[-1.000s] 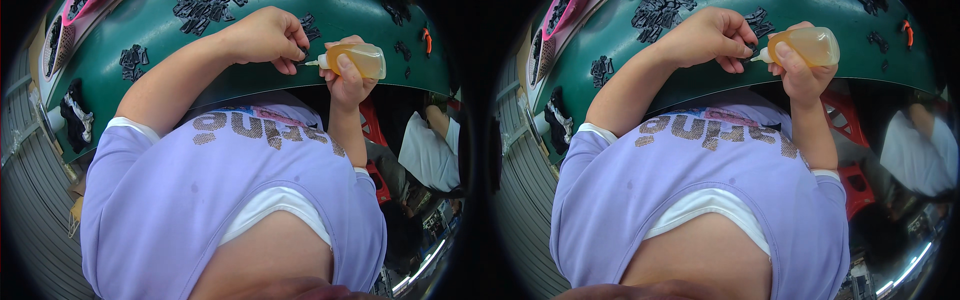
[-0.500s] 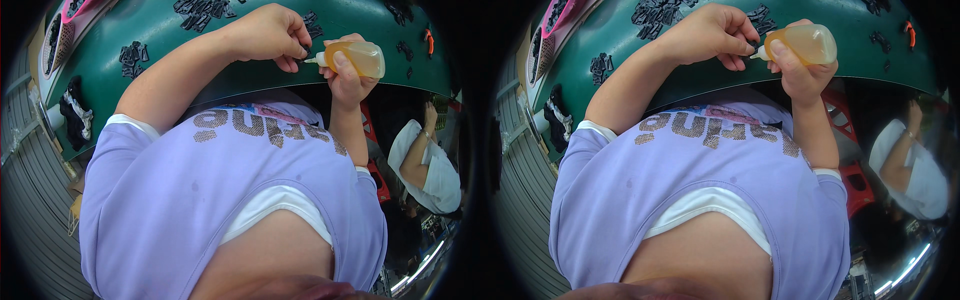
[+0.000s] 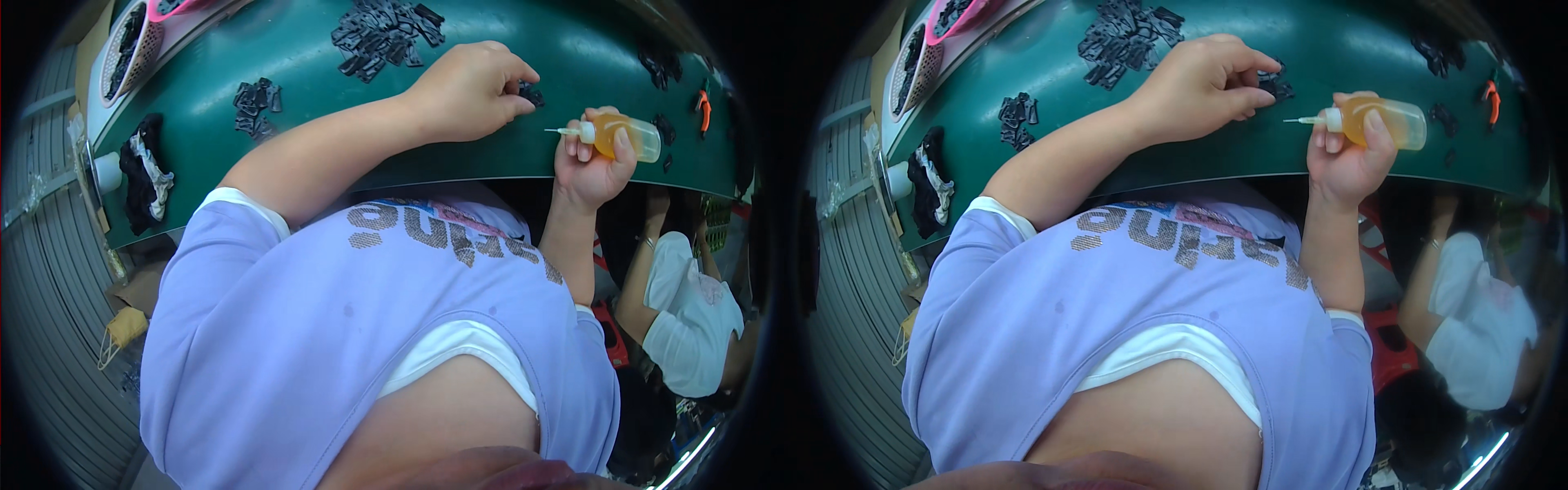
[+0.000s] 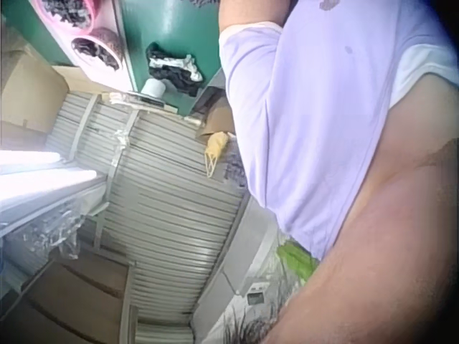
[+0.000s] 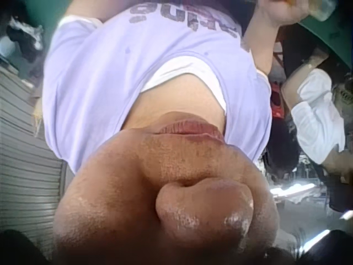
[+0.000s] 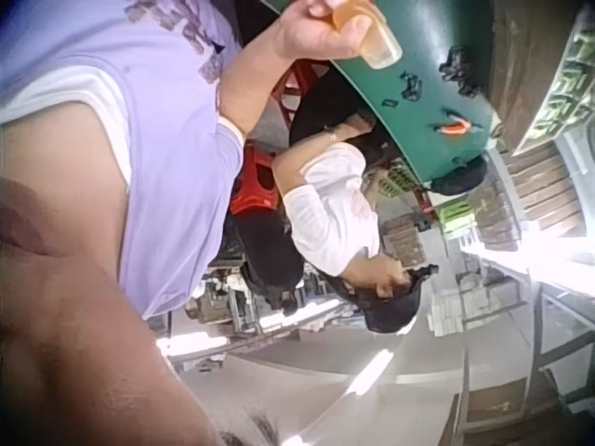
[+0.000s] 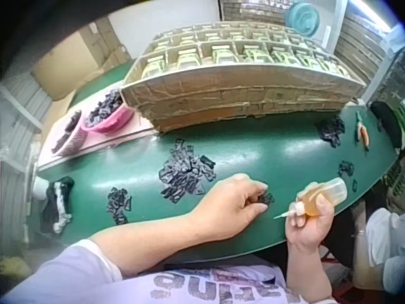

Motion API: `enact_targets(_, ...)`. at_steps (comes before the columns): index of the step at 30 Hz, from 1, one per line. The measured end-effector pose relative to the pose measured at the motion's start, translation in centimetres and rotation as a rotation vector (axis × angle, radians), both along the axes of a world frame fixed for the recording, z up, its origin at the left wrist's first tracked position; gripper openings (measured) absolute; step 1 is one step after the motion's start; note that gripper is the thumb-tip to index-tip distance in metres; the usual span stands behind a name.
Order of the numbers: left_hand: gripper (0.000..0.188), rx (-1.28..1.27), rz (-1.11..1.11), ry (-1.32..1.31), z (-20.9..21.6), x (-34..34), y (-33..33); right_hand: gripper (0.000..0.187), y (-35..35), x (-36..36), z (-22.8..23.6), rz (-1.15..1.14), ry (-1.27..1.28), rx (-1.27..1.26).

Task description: The person picks up small plastic pieces from the workbench, applies liquid to them using a needle-tip squeeze bottle, and places them on the table.

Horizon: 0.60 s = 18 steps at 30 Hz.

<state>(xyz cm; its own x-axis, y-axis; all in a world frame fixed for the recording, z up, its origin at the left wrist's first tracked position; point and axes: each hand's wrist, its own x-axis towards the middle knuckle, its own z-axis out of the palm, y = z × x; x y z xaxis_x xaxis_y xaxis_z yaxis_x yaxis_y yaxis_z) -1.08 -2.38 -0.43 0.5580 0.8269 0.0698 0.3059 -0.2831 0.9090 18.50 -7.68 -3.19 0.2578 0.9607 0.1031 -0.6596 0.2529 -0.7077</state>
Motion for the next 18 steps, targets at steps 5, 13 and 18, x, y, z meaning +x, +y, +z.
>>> enact_targets(5,0.026,0.456,0.153,0.179,0.5,-1.4,2.2,0.029,0.0,0.1,0.0,-0.012,-0.010,-0.018)
enact_targets(13,0.019,0.264,0.342,0.573,3.5,-4.9,5.9,0.023,0.2,-0.1,-0.1,-0.008,-0.001,0.025)
enact_targets(18,0.017,0.430,0.473,0.564,1.6,-5.5,7.5,0.022,0.1,-0.1,0.1,-0.013,-0.002,0.015)
